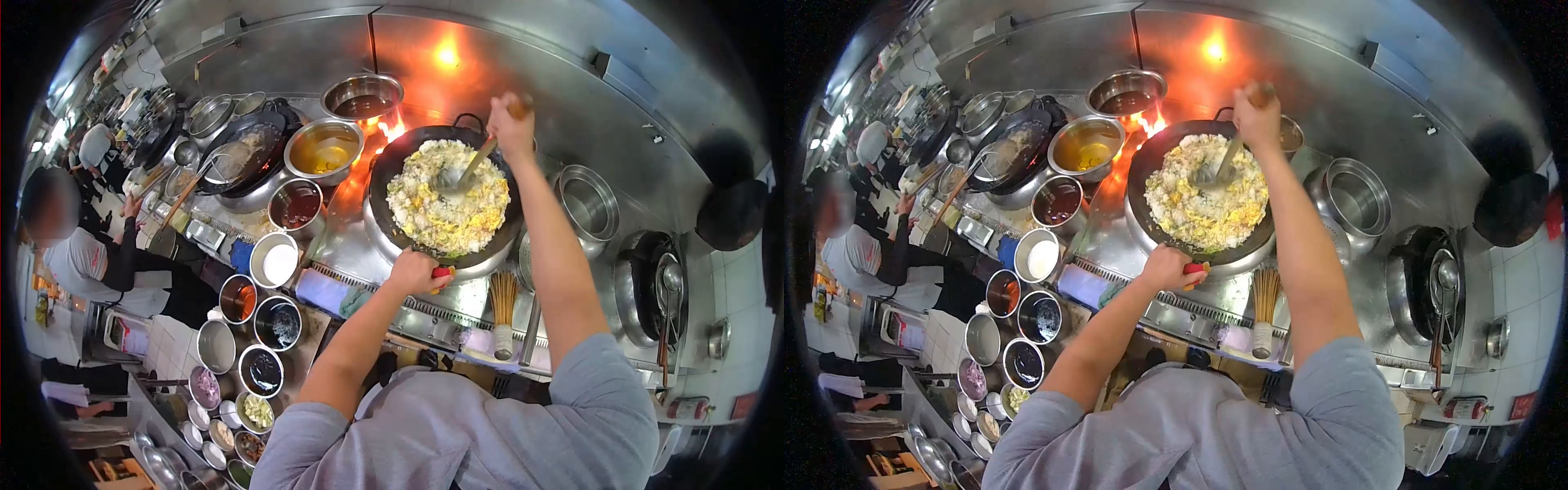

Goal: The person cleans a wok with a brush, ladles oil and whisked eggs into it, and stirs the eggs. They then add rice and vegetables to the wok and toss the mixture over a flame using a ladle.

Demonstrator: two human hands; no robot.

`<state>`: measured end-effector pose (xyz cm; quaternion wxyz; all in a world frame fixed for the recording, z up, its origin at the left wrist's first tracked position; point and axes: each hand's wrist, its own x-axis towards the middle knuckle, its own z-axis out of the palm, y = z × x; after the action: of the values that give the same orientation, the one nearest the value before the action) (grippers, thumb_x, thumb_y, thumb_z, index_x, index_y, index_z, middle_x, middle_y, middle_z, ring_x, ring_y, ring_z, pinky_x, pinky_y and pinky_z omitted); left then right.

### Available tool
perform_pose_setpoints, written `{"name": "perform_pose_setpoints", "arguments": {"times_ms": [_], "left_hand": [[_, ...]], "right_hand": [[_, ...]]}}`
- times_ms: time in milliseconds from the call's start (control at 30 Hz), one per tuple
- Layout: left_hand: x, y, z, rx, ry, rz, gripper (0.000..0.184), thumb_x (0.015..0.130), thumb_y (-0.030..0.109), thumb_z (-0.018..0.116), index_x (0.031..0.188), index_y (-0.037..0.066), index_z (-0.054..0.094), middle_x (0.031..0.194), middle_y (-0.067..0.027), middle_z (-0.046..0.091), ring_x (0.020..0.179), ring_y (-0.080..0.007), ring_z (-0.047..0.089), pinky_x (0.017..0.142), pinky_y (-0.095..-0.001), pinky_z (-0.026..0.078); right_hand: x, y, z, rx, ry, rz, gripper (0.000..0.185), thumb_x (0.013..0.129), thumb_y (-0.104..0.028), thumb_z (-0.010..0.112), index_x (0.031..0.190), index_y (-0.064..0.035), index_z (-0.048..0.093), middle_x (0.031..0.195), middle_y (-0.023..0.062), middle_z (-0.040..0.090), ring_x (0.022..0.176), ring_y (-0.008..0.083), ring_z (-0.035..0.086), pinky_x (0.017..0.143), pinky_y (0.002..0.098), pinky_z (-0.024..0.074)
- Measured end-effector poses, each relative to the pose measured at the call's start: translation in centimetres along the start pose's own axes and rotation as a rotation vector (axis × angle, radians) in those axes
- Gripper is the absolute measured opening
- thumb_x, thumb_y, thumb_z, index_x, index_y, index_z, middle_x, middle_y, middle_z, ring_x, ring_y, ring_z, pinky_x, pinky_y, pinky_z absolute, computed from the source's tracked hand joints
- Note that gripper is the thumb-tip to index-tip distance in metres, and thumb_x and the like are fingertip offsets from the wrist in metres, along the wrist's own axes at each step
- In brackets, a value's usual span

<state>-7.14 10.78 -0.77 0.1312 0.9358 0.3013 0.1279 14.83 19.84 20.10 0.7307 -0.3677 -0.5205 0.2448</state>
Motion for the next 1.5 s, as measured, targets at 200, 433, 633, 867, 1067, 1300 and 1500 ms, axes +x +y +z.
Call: {"name": "perform_pose_setpoints", "arguments": {"times_ms": [200,433,633,867,1067,1300,1500], "left_hand": [[-0.1,1.5,0.2,0.066,0.114,-0.068,0.056,0.075,0.067,0.057,0.062,0.014,0.066,0.062,-0.0068,0.064,0.062,-0.0247,0.064,0.065,-0.0389,0.043],[-0.5,0.3,0.3,-0.168,0.131,-0.024,0.050,0.073,0.055,0.068,0.071,0.006,0.061,0.070,-0.0126,0.062,0.070,-0.0331,0.063,0.066,-0.0439,0.049],[-0.8,-2.3,-0.6,-0.347,-0.018,0.096,0.033,0.078,0.036,0.068,0.081,0.004,0.061,0.083,-0.0148,0.062,0.081,-0.0351,0.061,0.071,-0.0435,0.048],[-1.3,-1.5,-0.4,-0.150,-0.061,0.111,0.036,0.081,0.044,0.063,0.082,0.008,0.062,0.081,-0.0097,0.064,0.083,-0.0307,0.061,0.074,-0.0431,0.043],[-1.0,-1.2,-0.4,-0.156,-0.037,0.077,0.034,0.088,0.042,0.056,0.083,0.009,0.062,0.082,-0.0114,0.064,0.086,-0.0308,0.060,0.076,-0.0429,0.041],[-1.4,1.6,-0.1,-0.172,0.031,0.067,0.043,0.088,0.047,0.053,0.074,0.008,0.065,0.072,-0.0130,0.065,0.072,-0.0336,0.062,0.071,-0.0439,0.043],[-4.2,6.8,-10.4,-0.092,0.202,0.195,0.047,0.083,0.050,0.059,0.063,0.009,0.066,0.055,-0.0142,0.061,0.054,-0.0321,0.061,0.060,-0.0429,0.047]], "right_hand": [[3.0,-1.1,1.1,0.161,0.081,0.080,0.027,0.090,-0.011,0.059,0.068,-0.0122,0.043,0.051,-0.0036,0.038,0.039,0.0076,0.036,0.038,0.0258,0.0309],[5.1,-3.7,-3.2,0.086,-0.124,0.346,0.025,0.090,-0.009,0.059,0.069,-0.0124,0.046,0.053,-0.0039,0.042,0.042,0.0067,0.039,0.040,0.0225,0.0321],[-5.6,-1.8,-0.7,-0.007,0.013,0.040,0.028,0.084,-0.005,0.065,0.063,-0.0089,0.047,0.056,-0.0061,0.043,0.048,0.0035,0.039,0.044,0.0238,0.0321],[-10.7,-2.1,0.1,-0.164,0.112,-0.183,0.027,0.088,-0.007,0.058,0.064,-0.0094,0.045,0.060,-0.0038,0.046,0.055,0.0083,0.043,0.054,0.0248,0.0362],[-5.9,-4.9,-4.6,-0.030,0.502,-0.111,0.024,0.089,-0.012,0.058,0.068,-0.0088,0.045,0.052,0.0004,0.049,0.042,0.0087,0.044,0.042,0.0252,0.0372],[-8.6,-7.5,4.5,-0.096,0.476,0.063,0.027,0.090,-0.009,0.058,0.069,-0.0091,0.042,0.051,0.0014,0.042,0.040,0.0114,0.040,0.040,0.0287,0.0372],[-0.7,-12.9,2.7,-0.023,0.355,0.343,0.023,0.088,-0.022,0.063,0.076,-0.0105,0.047,0.052,-0.0006,0.042,0.042,0.0131,0.041,0.038,0.0315,0.0348]]}}
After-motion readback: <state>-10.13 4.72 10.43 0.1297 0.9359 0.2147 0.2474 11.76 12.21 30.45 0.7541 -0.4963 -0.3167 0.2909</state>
